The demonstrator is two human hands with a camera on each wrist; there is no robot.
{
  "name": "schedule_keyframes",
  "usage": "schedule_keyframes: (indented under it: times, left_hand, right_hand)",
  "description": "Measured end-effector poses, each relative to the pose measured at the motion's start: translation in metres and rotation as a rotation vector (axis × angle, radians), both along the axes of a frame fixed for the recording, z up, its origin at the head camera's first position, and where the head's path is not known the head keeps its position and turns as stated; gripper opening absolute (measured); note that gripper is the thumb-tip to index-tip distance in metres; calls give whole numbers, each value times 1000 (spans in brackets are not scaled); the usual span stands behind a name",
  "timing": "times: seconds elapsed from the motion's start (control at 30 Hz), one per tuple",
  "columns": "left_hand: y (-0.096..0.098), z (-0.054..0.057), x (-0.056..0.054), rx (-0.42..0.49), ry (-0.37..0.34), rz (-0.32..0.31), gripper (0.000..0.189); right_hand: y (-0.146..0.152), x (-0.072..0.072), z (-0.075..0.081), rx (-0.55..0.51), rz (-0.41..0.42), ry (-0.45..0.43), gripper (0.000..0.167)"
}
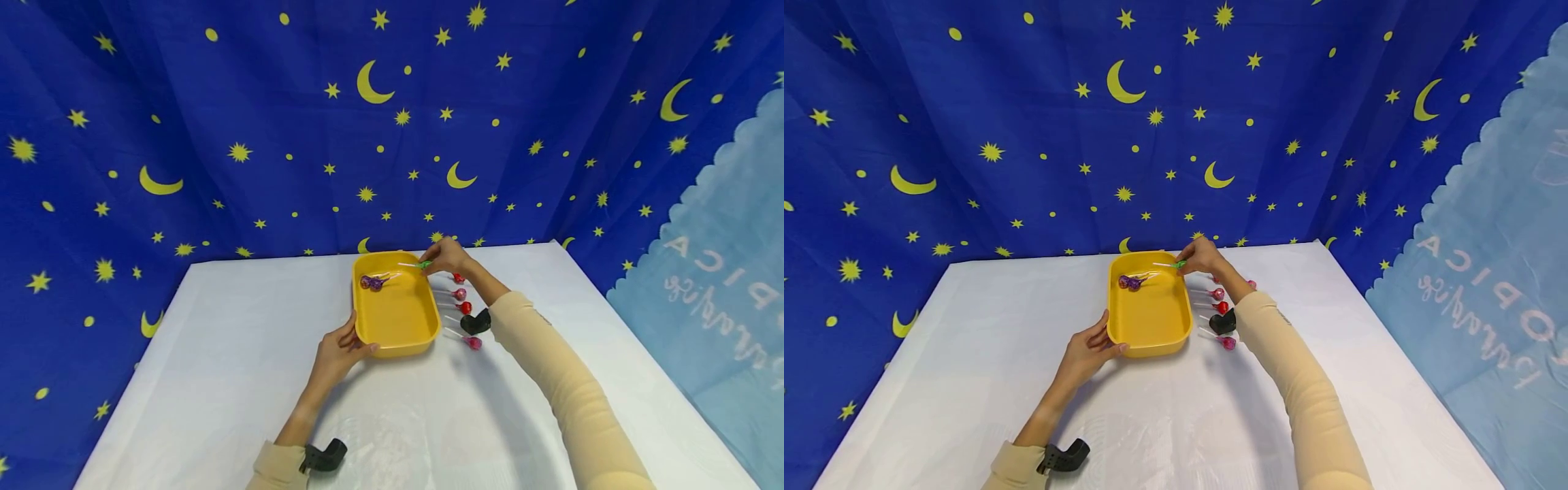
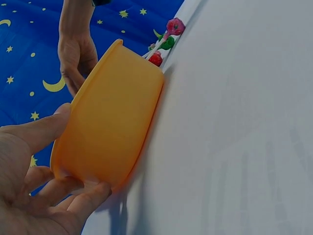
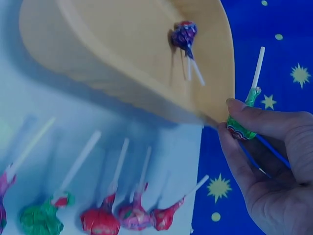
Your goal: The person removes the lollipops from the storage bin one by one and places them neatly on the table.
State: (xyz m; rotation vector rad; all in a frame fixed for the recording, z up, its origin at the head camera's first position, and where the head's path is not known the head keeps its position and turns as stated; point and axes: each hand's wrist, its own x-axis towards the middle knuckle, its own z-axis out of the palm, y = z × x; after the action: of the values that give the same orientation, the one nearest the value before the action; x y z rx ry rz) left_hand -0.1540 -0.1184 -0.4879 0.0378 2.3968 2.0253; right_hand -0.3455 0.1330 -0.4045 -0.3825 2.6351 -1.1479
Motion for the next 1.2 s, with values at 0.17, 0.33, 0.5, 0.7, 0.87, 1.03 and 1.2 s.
schedule_keyframes:
  times: [0.17, 0.33, 0.5, 0.7, 0.87, 1.03, 1.2]
  left_hand:
    - [0, 0, 0, 14, -6, -5, 81]
    - [-1, -1, -1, 19, -6, -7, 81]
    - [-2, 0, -1, 21, -18, -3, 82]
    - [-3, 0, 0, -8, -38, 9, 81]
    - [-1, 0, -1, 4, -45, 6, 82]
    - [0, 0, -2, 10, -50, 4, 82]
    - [0, 0, -2, 12, -43, -2, 82]
  right_hand:
    - [14, 1, 0, 5, -34, -6, 29]
    - [30, 2, -2, 13, -44, -15, 29]
    - [45, 5, -5, -1, -49, -31, 29]
    - [57, 8, -9, -8, -76, -53, 32]
    - [68, 11, -9, 32, -93, -37, 30]
    - [84, 13, -11, 93, -117, -35, 29]
    - [98, 16, -14, 111, -137, -27, 30]
